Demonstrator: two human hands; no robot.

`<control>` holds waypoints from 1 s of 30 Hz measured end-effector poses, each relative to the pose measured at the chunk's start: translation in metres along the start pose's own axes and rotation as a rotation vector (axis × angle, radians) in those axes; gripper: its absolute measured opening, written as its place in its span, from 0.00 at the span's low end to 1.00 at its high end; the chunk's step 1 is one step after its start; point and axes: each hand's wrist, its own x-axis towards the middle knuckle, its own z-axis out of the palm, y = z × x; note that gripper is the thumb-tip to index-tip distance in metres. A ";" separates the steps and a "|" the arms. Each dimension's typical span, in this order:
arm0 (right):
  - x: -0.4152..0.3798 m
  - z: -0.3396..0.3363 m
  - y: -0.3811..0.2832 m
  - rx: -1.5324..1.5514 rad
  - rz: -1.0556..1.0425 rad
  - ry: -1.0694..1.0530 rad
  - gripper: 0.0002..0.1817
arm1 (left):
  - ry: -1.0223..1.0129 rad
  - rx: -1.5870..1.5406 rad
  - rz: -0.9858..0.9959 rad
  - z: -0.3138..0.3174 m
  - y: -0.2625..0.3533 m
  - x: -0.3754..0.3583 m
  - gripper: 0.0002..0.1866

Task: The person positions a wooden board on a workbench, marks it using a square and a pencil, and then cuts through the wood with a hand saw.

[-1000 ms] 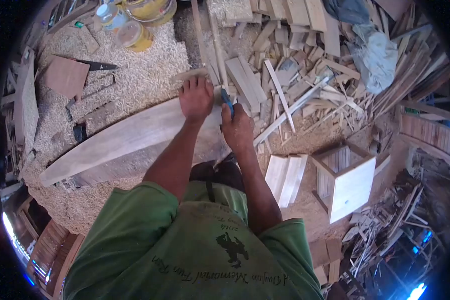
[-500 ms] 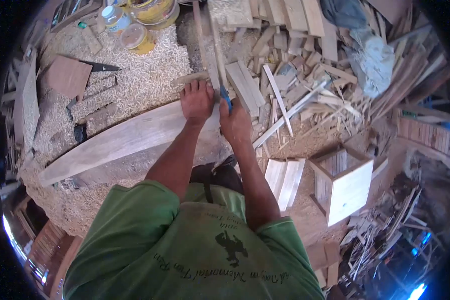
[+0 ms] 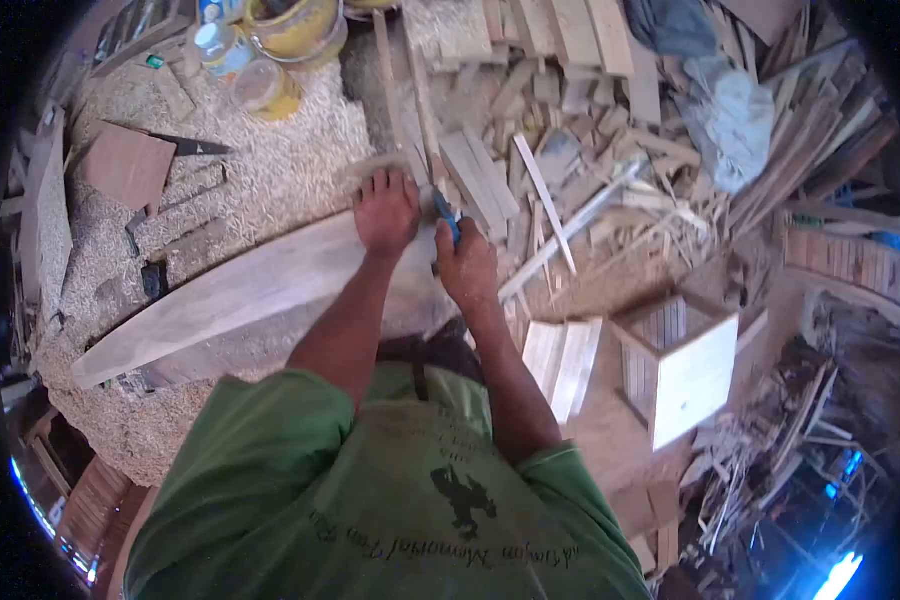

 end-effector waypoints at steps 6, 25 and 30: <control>-0.184 -0.121 -0.020 0.030 0.310 -0.106 0.18 | 0.120 -0.023 0.021 0.002 0.002 0.000 0.16; -0.098 -0.027 0.045 -0.018 0.111 -0.016 0.15 | 0.091 -0.074 0.012 0.004 -0.001 0.001 0.15; -0.022 0.003 0.012 0.010 0.027 0.008 0.20 | 0.074 -0.059 0.044 -0.003 -0.002 -0.002 0.13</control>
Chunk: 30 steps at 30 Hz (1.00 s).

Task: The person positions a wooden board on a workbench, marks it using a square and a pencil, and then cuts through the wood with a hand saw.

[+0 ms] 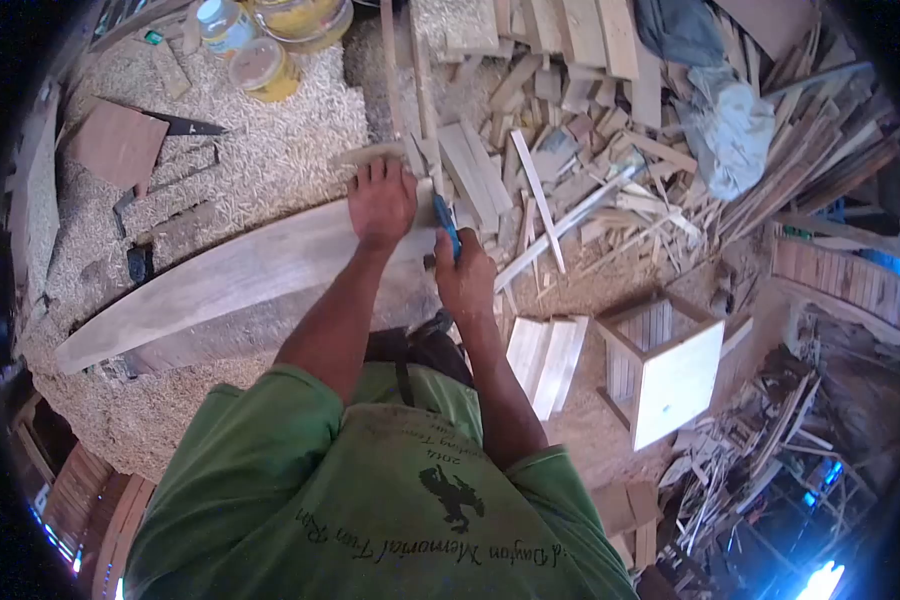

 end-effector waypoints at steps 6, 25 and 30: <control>-0.180 -0.115 0.001 0.064 0.234 -0.069 0.16 | 0.019 0.007 -0.014 0.001 0.002 0.005 0.14; 0.038 0.048 0.019 0.204 -0.284 0.175 0.22 | -0.438 -0.019 0.130 -0.057 -0.055 -0.078 0.74; -0.025 0.004 0.037 0.298 -0.064 -0.028 0.27 | -0.458 0.035 0.133 -0.036 -0.066 -0.076 0.81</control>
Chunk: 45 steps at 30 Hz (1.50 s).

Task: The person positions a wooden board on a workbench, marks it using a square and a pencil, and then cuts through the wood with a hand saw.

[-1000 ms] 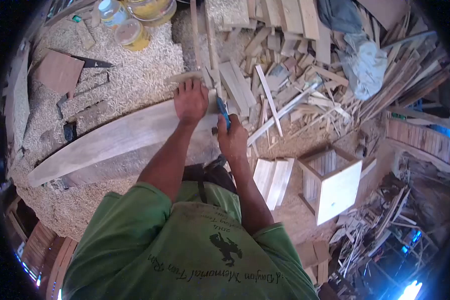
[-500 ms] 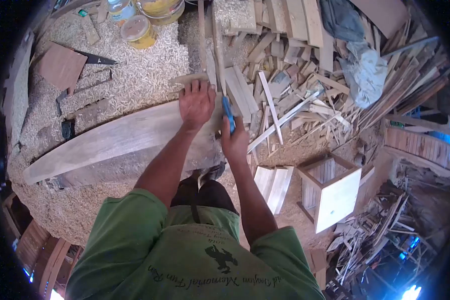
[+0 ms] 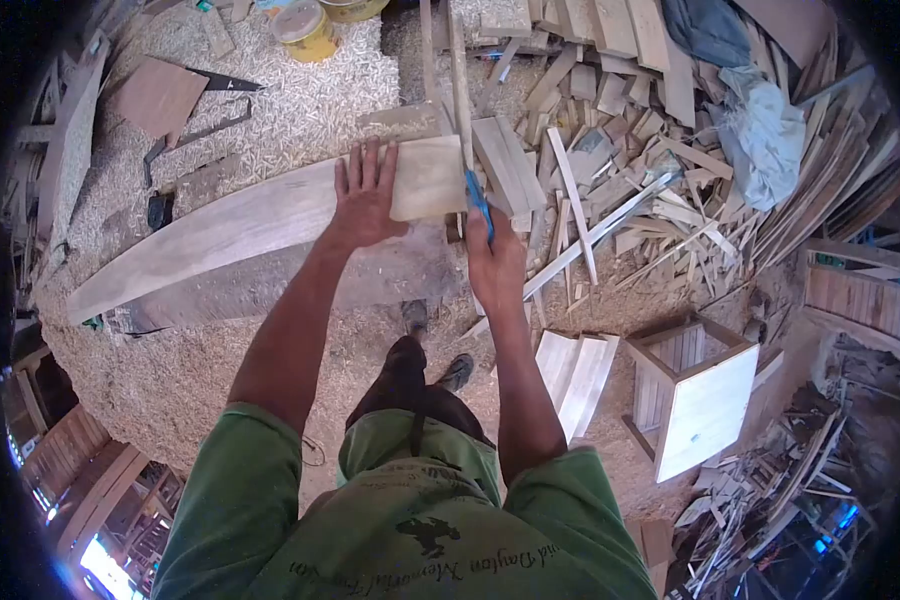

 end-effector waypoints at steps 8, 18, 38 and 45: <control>-0.174 -0.069 0.014 -0.059 0.058 0.011 0.24 | -0.070 0.089 -0.061 -0.007 0.006 0.004 0.81; -0.056 -0.001 0.045 -0.098 -0.139 0.123 0.23 | -0.107 0.074 -0.079 -0.013 0.011 0.004 0.81; -0.059 -0.008 0.033 -0.070 -0.128 0.147 0.23 | -0.159 0.114 -0.070 -0.010 0.004 0.010 0.82; -0.227 -0.062 0.079 0.001 0.023 0.100 0.20 | -0.208 0.125 -0.067 -0.011 0.005 0.009 0.81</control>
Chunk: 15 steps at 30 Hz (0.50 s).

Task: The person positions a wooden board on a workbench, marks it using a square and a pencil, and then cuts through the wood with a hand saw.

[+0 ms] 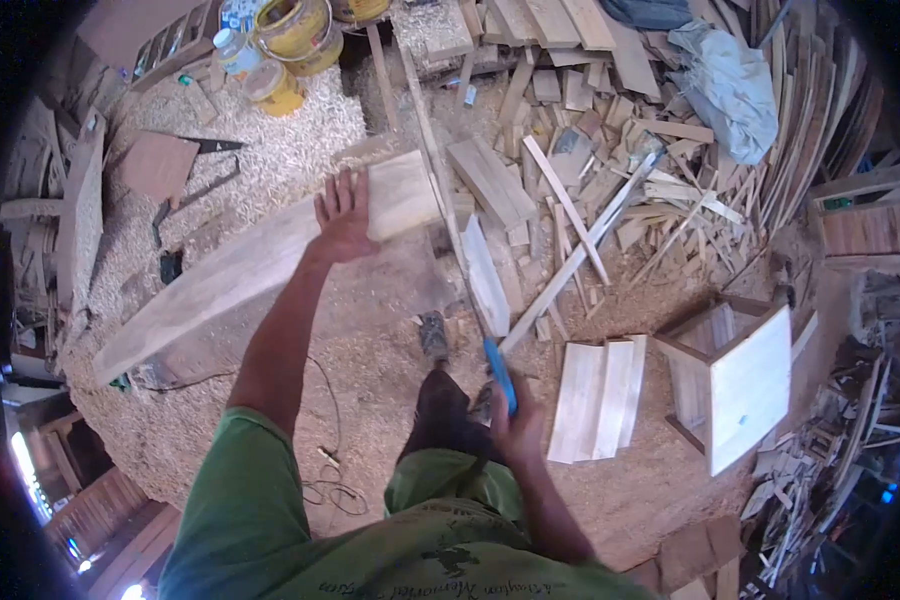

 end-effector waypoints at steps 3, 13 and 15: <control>0.130 0.078 0.005 0.064 -0.184 0.088 0.20 | 0.007 -0.005 0.001 -0.002 -0.001 0.001 0.81; -0.014 0.004 0.024 0.052 -0.069 0.055 0.22 | 0.041 -0.010 0.006 0.005 -0.002 0.003 0.80; 0.004 0.015 0.021 0.041 -0.017 0.009 0.22 | 0.050 -0.026 0.020 0.006 -0.004 0.001 0.80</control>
